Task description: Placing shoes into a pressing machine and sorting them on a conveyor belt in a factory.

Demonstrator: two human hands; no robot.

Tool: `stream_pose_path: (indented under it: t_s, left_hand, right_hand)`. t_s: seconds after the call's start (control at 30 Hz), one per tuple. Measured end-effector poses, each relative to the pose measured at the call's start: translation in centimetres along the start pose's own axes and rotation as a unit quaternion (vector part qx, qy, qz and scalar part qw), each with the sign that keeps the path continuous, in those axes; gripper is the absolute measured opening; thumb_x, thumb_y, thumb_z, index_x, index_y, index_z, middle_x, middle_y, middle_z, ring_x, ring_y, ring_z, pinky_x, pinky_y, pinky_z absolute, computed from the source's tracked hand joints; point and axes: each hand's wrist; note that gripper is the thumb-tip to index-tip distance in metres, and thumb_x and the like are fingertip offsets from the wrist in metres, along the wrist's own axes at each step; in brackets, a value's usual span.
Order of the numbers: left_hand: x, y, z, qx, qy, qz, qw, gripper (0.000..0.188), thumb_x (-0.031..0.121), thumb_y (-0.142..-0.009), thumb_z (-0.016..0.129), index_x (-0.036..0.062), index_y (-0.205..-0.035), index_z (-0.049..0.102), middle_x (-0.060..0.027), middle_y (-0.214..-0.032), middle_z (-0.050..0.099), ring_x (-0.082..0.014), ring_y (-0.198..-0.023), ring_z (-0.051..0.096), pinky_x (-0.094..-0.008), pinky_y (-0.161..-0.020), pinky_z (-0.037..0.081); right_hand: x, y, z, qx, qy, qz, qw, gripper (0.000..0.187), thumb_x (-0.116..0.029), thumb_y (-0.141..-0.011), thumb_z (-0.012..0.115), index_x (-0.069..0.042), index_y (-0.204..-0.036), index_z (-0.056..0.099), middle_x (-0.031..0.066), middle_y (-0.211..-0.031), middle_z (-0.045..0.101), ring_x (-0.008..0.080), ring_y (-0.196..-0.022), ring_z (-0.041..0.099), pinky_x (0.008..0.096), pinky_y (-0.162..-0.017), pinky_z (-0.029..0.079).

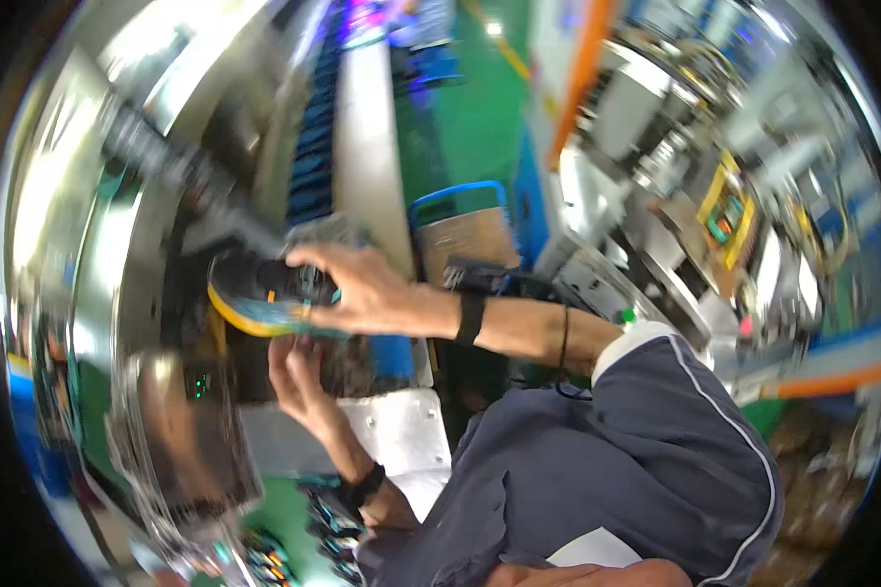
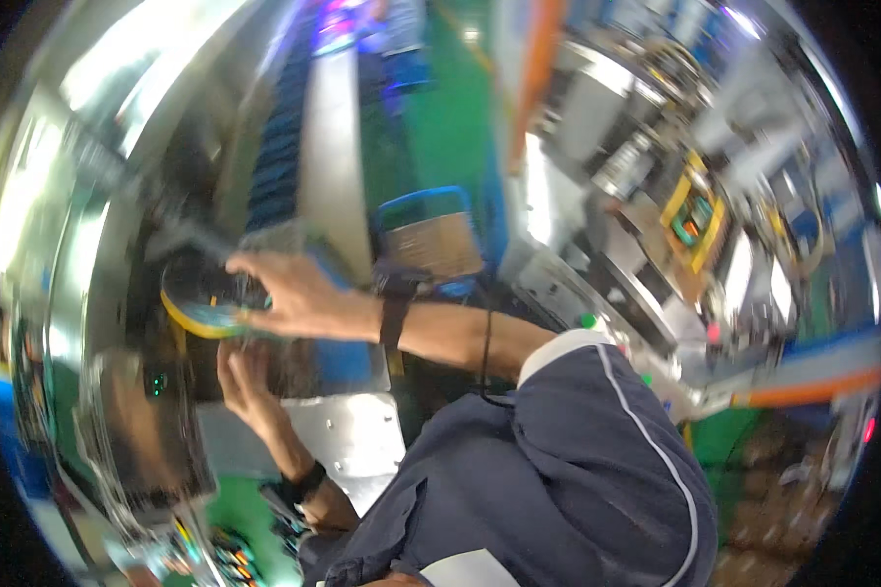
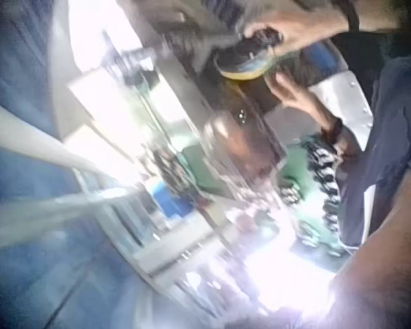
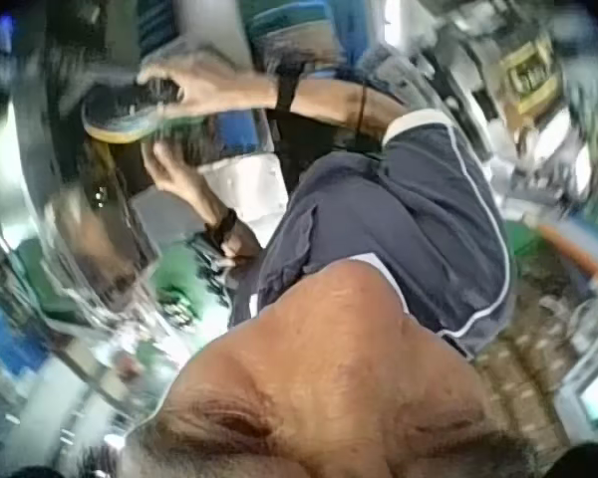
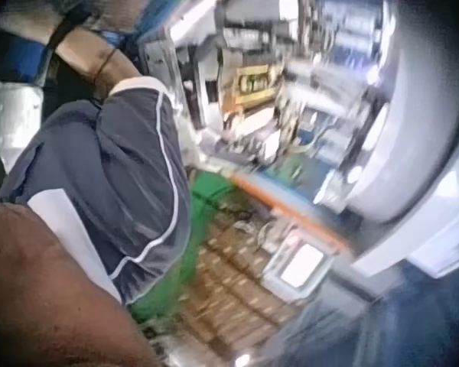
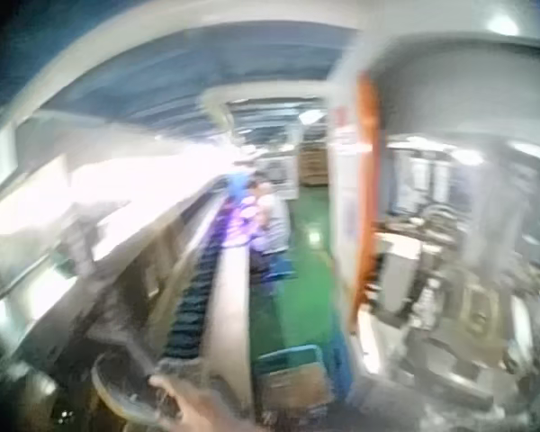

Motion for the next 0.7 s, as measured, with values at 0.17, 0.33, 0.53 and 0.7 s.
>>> stream_pose_path:
  t_s: [0.17,0.33,0.53,0.7]
  left_hand:
    - [0.1,3.7,7.9,-0.209,0.153,-0.062,0.964,0.059,0.039,-0.097,0.054,-0.005,-0.134,0.042,-0.0195,-0.129,0.053,-0.0276,-0.112,0.058,-0.0414,-0.093,0.051]
    - [1.7,11.6,24.0,-0.369,0.135,-0.176,0.902,0.043,0.032,-0.098,0.055,-0.0043,-0.119,0.056,-0.0118,-0.108,0.064,-0.0205,-0.09,0.064,-0.0356,-0.081,0.053]
    - [-0.6,22.8,42.1,-0.644,0.099,-0.277,0.707,0.045,0.038,-0.101,0.048,-0.0005,-0.124,0.055,-0.0073,-0.113,0.063,-0.015,-0.092,0.061,-0.0289,-0.078,0.05]
    - [-4.6,30.7,58.6,-0.68,0.054,-0.205,0.702,0.061,0.043,-0.094,0.059,-0.0007,-0.135,0.048,-0.0073,-0.119,0.062,-0.0162,-0.1,0.062,-0.0267,-0.083,0.049]
  right_hand:
    - [-3.6,8.6,-9.7,0.111,-0.139,0.151,0.972,0.069,-0.02,-0.071,0.079,-0.003,-0.129,0.047,0.0173,-0.113,0.062,0.0226,-0.105,0.062,0.0343,-0.09,0.048]
    - [-3.7,18.0,-25.4,0.204,-0.049,0.217,0.953,0.072,-0.017,-0.068,0.08,-0.007,-0.131,0.048,0.0127,-0.114,0.062,0.0203,-0.105,0.06,0.0333,-0.093,0.046]
    - [-5.9,31.6,-39.7,0.441,0.043,0.336,0.831,0.06,-0.01,-0.066,0.077,-0.004,-0.122,0.056,0.0082,-0.108,0.064,0.0163,-0.098,0.06,0.0286,-0.089,0.047]
    - [-8.5,40.0,-48.5,0.6,0.152,0.377,0.689,0.058,-0.006,-0.068,0.073,0.001,-0.123,0.055,0.0098,-0.106,0.064,0.0172,-0.095,0.061,0.0307,-0.089,0.049]
Point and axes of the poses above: each hand's wrist, its own y-axis away from the middle knuckle, its own z-axis out of the palm, x = y × z
